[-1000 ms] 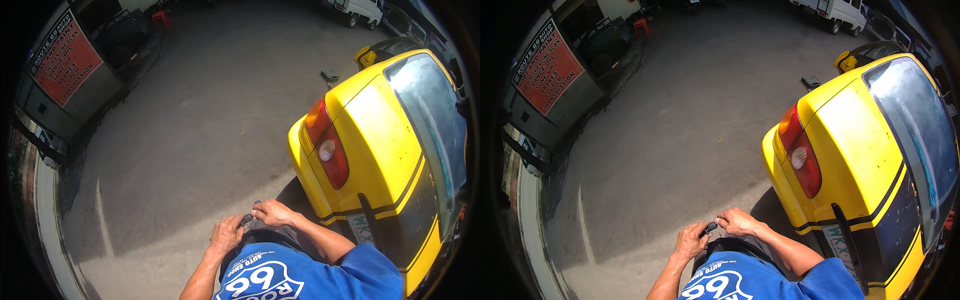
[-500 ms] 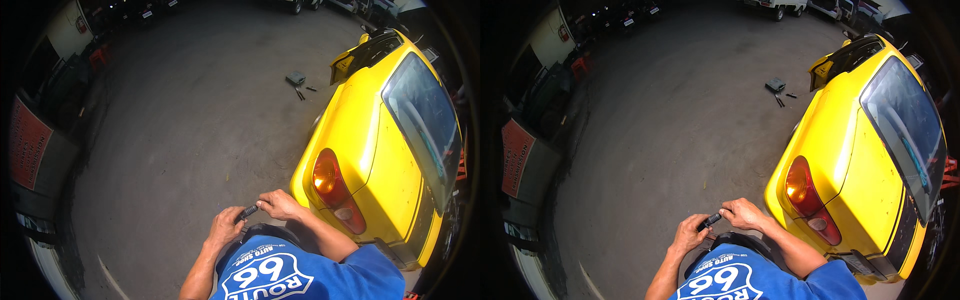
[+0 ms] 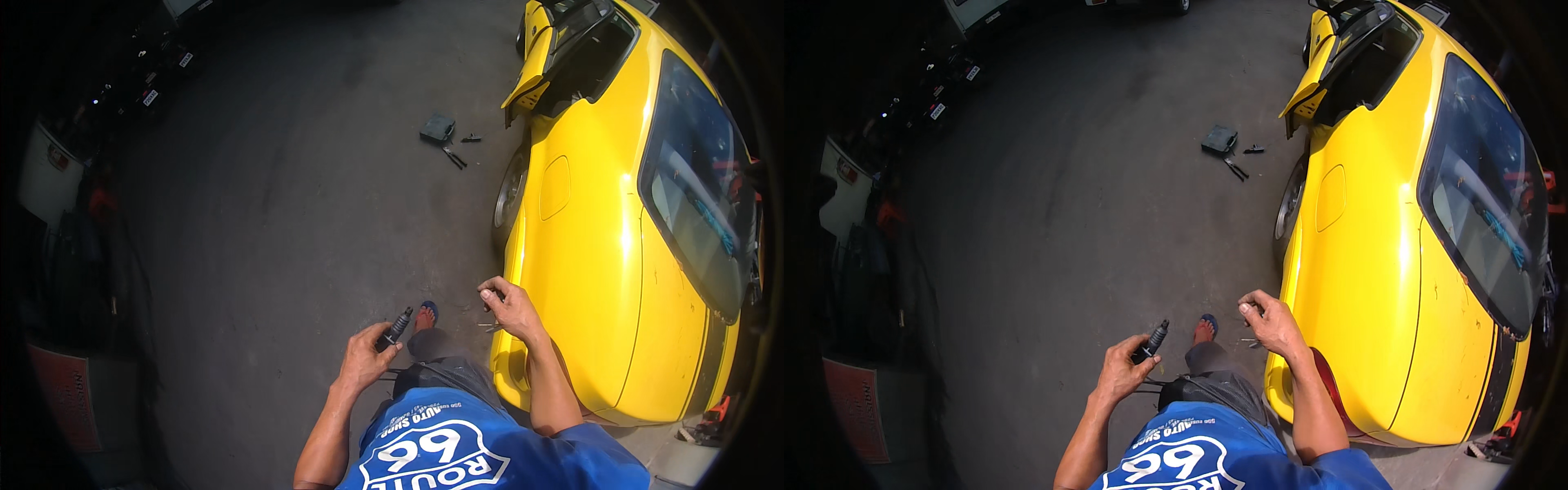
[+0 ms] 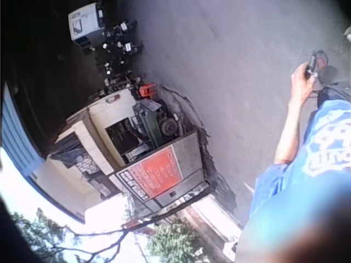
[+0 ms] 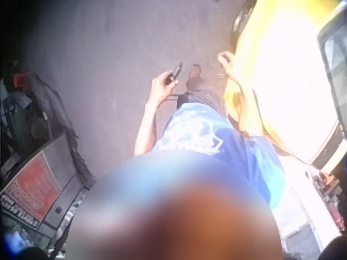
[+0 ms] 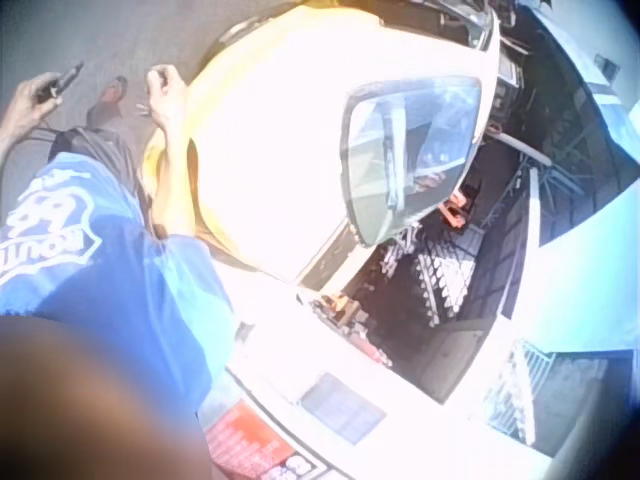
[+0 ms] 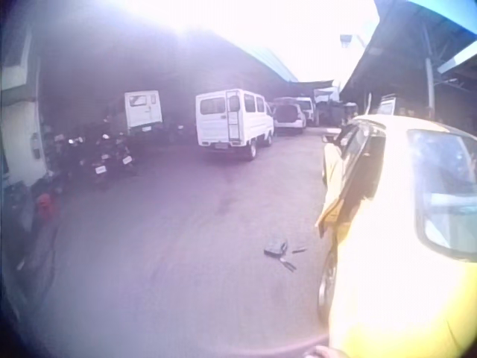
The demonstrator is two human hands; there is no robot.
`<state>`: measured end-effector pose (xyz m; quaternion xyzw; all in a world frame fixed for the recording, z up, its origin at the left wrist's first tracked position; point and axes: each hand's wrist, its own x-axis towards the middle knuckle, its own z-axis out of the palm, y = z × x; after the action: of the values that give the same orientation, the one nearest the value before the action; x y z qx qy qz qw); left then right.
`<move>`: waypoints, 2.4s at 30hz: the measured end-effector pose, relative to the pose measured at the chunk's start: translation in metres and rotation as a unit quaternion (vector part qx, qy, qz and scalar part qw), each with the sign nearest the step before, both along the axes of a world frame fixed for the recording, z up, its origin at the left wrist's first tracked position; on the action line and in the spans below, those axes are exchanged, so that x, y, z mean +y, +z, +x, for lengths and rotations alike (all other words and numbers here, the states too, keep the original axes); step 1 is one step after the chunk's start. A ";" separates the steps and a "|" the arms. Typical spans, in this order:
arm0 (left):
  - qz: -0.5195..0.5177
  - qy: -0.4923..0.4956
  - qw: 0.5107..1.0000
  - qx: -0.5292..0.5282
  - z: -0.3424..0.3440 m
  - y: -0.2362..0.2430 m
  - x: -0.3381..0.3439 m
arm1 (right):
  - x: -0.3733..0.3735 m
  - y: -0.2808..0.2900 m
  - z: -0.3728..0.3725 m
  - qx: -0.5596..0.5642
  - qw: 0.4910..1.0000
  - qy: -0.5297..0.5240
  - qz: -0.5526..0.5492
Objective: The person removes the floor mat and carpeting in the passenger footwell to access the wiring. They then route a wire through the door jamb and connect it to a small electronic module, likely part of a car audio or alarm system.
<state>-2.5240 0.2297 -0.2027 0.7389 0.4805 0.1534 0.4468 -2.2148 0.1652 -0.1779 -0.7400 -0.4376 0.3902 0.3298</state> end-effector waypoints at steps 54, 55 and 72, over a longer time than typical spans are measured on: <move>-0.347 0.510 0.596 -0.515 0.414 0.030 0.731 | 0.960 0.138 0.466 -0.338 0.904 0.081 0.248; -0.322 0.504 0.613 -0.516 0.414 0.032 0.742 | 0.981 0.149 0.469 -0.360 0.901 0.080 0.231; -0.249 0.589 0.528 -0.559 0.588 0.037 0.792 | 1.080 0.228 0.588 -0.297 0.889 0.272 0.216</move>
<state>-1.9359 1.0217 -0.1655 -0.0901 0.4776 0.6376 0.5977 -1.6271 1.2448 0.0499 -0.5838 -0.7727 0.1222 0.2173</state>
